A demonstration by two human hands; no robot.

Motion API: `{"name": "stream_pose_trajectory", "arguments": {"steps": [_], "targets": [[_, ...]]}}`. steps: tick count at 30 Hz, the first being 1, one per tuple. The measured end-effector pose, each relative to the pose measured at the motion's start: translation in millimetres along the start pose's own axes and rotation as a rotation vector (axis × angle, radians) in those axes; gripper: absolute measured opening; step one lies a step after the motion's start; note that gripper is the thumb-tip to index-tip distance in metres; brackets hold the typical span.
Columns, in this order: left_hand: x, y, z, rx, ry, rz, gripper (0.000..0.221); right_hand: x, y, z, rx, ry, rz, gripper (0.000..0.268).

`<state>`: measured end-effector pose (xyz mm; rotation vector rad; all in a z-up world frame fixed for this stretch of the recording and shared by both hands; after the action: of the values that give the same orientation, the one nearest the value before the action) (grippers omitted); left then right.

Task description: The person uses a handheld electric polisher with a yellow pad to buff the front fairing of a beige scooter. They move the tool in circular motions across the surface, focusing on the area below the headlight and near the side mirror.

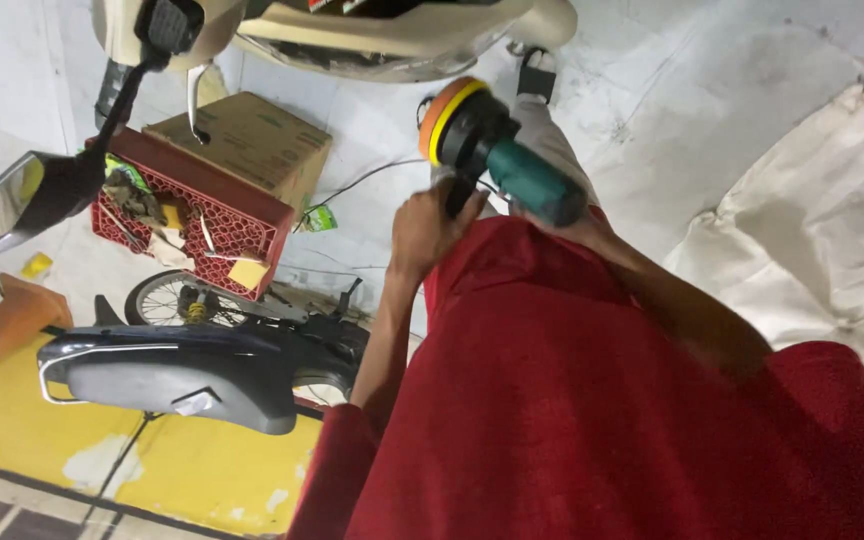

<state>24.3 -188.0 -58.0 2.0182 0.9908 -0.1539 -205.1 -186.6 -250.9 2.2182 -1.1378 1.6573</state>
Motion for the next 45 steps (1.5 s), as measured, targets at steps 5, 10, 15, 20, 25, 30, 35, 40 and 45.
{"name": "stream_pose_trajectory", "arguments": {"steps": [5,10,15,20,25,30,35,40,45], "targets": [[59,-6,26,-0.025,-0.147,0.109,0.038,-10,-63,24,-0.26,-0.092,0.141,0.026],[101,30,33,-0.072,-0.309,0.319,0.043,-5,-129,38,-0.503,-0.163,0.288,0.025],[133,46,42,-0.021,-0.205,0.387,0.035,-35,-152,54,-0.511,0.106,0.036,0.02],[167,56,66,0.079,-0.136,0.383,0.035,-31,-163,73,-0.573,-0.129,-0.222,0.019],[197,45,91,0.092,-0.086,0.41,0.035,-5,-166,92,-0.631,0.334,-0.377,0.028],[201,53,84,0.011,-0.065,0.316,0.04,-7,-166,101,-0.61,0.346,-0.516,0.02],[209,56,91,0.01,-0.105,0.235,0.033,17,-168,109,-0.527,0.361,-0.44,0.023],[212,61,96,-0.009,-0.06,0.193,0.031,19,-167,117,-0.516,0.387,-0.553,0.028],[210,69,84,-0.047,-0.047,0.141,0.036,23,-168,121,-0.446,0.368,-0.58,0.023]]}}
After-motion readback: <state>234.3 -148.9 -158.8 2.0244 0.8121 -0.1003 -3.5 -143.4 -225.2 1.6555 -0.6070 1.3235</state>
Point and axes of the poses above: each hand's wrist, its own z-axis towards the middle knuckle, its own y-axis out of the back of the hand, x = y × z, the point moved 3 cm from there along z, towards the middle knuckle
